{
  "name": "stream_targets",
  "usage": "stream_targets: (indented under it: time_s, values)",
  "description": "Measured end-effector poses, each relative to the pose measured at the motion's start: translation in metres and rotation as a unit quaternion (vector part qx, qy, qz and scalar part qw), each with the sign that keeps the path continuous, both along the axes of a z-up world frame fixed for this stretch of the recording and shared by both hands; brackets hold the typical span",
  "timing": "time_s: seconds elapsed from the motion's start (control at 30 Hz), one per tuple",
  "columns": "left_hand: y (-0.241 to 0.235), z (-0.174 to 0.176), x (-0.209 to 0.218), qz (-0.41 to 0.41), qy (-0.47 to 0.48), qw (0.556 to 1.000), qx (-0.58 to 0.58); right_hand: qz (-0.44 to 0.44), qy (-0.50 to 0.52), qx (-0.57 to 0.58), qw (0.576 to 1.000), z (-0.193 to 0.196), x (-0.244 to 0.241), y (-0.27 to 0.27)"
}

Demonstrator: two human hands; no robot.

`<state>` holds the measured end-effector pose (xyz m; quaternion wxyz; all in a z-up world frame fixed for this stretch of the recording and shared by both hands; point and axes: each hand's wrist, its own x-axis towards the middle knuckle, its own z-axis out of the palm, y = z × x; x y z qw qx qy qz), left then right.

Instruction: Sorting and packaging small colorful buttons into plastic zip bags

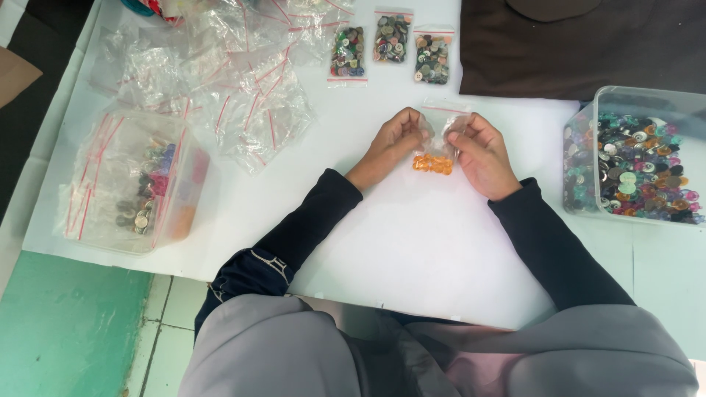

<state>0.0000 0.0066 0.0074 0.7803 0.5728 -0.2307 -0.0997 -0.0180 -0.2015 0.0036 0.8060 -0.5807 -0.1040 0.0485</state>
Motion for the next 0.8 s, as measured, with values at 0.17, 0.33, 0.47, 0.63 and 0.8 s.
stream_targets:
  time_s: [0.17,0.33,0.47,0.63,0.8]
  values:
    - [-0.004,-0.016,0.007,0.002,0.030,0.999,-0.025,0.010,-0.018,-0.014,1.000,-0.003,0.000,-0.001]
    - [-0.005,-0.021,0.009,0.012,0.011,1.000,-0.002,0.005,-0.011,0.004,1.000,0.007,-0.003,0.000]
    - [-0.002,-0.006,0.002,0.024,0.014,1.000,-0.014,-0.006,-0.006,0.009,1.000,0.009,-0.003,0.002]
    - [-0.003,-0.012,0.006,0.042,0.002,0.999,-0.004,-0.007,0.005,0.022,1.000,0.006,-0.001,0.000]
    - [-0.002,-0.007,0.003,0.045,0.008,0.999,0.002,-0.017,0.006,0.011,1.000,0.005,-0.001,-0.001]
